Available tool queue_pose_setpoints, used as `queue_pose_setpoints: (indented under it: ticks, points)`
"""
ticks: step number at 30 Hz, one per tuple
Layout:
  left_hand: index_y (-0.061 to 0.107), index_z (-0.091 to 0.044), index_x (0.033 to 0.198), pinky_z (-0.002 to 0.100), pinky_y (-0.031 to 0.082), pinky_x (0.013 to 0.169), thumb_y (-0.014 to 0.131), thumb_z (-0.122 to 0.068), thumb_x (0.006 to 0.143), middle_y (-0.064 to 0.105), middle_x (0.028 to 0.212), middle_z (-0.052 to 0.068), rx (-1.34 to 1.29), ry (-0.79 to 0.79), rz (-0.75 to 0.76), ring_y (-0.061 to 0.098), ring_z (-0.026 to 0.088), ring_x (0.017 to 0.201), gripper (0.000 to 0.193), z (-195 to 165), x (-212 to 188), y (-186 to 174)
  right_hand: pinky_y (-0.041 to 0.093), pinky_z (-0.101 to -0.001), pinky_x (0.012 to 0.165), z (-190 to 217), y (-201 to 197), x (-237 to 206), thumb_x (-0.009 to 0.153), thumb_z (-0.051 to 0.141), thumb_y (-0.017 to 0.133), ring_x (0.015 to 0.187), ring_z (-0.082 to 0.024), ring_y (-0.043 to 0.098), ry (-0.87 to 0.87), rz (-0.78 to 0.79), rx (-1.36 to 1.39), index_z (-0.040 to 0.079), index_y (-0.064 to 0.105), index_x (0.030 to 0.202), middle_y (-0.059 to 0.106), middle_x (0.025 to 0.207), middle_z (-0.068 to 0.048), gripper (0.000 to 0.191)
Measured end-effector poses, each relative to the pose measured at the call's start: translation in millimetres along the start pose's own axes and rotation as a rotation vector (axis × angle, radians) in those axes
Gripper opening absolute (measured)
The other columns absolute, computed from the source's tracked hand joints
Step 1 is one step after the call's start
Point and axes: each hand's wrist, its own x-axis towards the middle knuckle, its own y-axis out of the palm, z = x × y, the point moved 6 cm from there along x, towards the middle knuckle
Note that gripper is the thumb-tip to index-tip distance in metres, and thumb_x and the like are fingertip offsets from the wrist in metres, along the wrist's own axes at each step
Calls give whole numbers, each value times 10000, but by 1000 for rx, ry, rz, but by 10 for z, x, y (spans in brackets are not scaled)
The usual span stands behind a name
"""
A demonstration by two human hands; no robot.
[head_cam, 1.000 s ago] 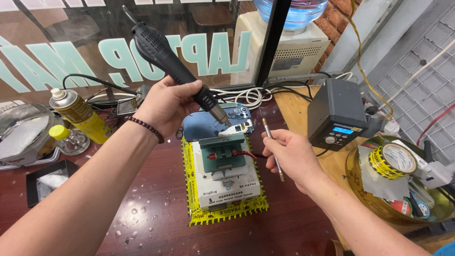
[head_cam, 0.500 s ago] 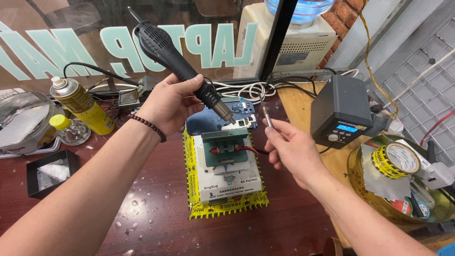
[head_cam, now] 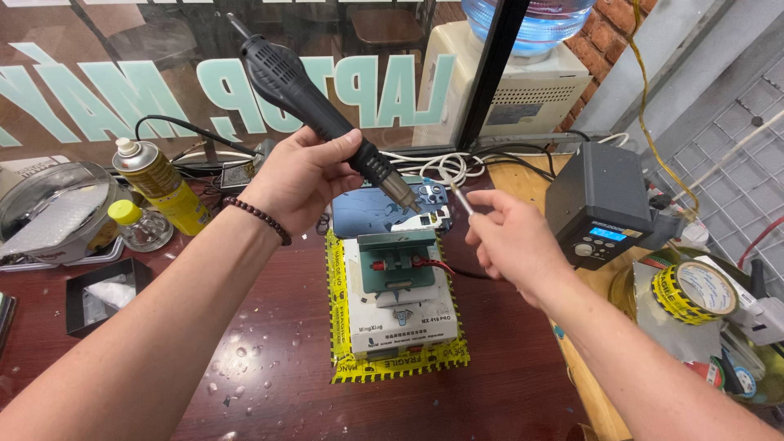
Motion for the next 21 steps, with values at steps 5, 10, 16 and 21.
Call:
queue_pose_setpoints:
  ticks: [5, 10, 16, 21]
  points:
    - [615, -70, 1014, 332, 616, 789, 721, -139, 915, 691, 931, 43, -19, -5, -27, 662, 129, 800, 161, 27, 95, -23, 450, -211, 515, -87, 53, -193, 931, 92, 566, 557, -55, 550, -208, -65, -160, 52, 648, 1331, 667, 698, -54, 410]
    - [636, -75, 975, 352, 600, 786, 722, -129, 930, 684, 937, 49, -79, -81, 102, 641, 147, 811, 111, 201, 63, 113, 340, -238, 447, -182, 31, -80, 972, 161, 594, 530, -67, 435, -62, 7, 192, 27, 637, 1242, 664, 770, -34, 305]
    - [661, -95, 987, 353, 574, 803, 709, -108, 925, 709, 999, 43, -102, -176, 284, 673, 165, 904, 80, 378, -87, 437, 314, -223, 454, -54, 149, 125, 987, 152, 590, 554, -47, 429, 11, 190, 525, 31, 628, 1126, 665, 862, -20, 188]
    - [698, -77, 1086, 366, 598, 853, 684, -86, 922, 736, 1067, 62, -56, -262, 375, 702, 178, 978, 164, 366, -202, 554, 370, -218, 503, 110, 213, 206, 939, 110, 651, 593, -48, 490, 3, 166, 352, 30, 677, 1046, 694, 859, -11, 136]
